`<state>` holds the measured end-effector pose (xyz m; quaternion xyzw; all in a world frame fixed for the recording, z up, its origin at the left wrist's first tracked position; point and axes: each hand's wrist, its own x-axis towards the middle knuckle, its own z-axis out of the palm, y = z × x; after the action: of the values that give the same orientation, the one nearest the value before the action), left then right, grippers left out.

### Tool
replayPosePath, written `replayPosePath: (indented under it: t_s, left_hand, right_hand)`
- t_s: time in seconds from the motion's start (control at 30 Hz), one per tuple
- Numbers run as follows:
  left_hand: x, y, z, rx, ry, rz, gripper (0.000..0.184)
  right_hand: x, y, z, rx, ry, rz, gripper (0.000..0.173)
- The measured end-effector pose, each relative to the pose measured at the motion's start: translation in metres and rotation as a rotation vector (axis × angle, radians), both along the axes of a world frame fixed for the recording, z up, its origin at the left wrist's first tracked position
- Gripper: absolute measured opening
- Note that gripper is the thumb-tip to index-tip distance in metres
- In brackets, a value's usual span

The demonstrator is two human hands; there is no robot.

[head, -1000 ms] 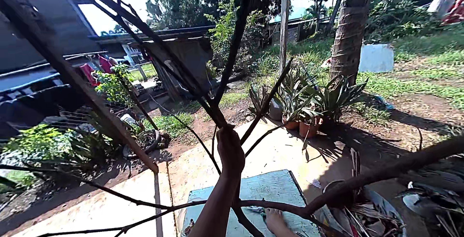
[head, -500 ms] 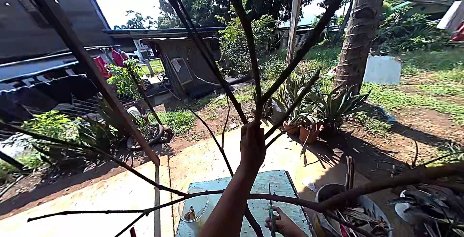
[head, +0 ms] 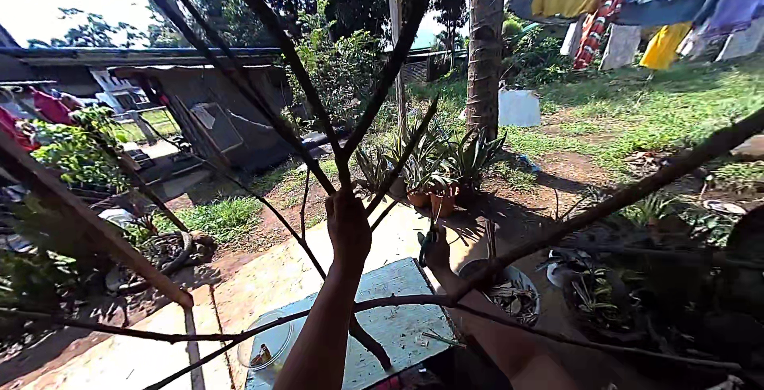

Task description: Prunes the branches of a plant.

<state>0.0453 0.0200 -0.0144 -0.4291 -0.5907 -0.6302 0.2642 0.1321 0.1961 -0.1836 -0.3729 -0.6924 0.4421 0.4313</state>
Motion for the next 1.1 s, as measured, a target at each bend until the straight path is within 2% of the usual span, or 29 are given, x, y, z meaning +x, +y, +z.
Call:
replayPosePath:
  t_s: [0.1,0.2,0.4,0.57,0.67,0.93,1.0,1.1]
  left_hand:
    - [0.004,0.0,-0.001,0.006,0.049,0.07,0.028]
    - [0.005,-0.001,-0.001,-0.023,0.004,0.085,0.029]
    - [0.001,0.005,-0.002,0.0,0.005,0.055,0.029]
    - [-0.007,0.015,-0.008,0.015,0.047,0.069,0.031]
    - [-0.009,0.017,-0.009,0.025,0.062,0.056,0.032]
    - [-0.008,0.014,-0.01,0.05,0.075,0.073,0.032]
    - [-0.008,0.014,-0.01,0.053,0.078,0.087,0.03]
    - [-0.008,0.015,-0.006,0.04,0.063,0.129,0.031]
  right_hand:
    - [-0.031,0.023,0.014,0.028,0.037,-0.051,0.063]
    - [-0.057,0.039,0.012,0.125,0.081,-0.07,0.063]
    - [-0.084,0.044,0.019,0.033,0.183,-0.065,0.065]
    - [-0.085,0.046,0.03,0.048,0.222,-0.017,0.062]
    - [-0.086,0.053,0.027,0.072,0.235,-0.023,0.054]
    - [-0.076,0.064,0.029,0.194,0.032,-0.141,0.039]
    - [-0.072,0.065,0.032,0.152,0.025,-0.125,0.033]
    - [-0.067,0.065,0.044,0.004,0.027,-0.053,0.034]
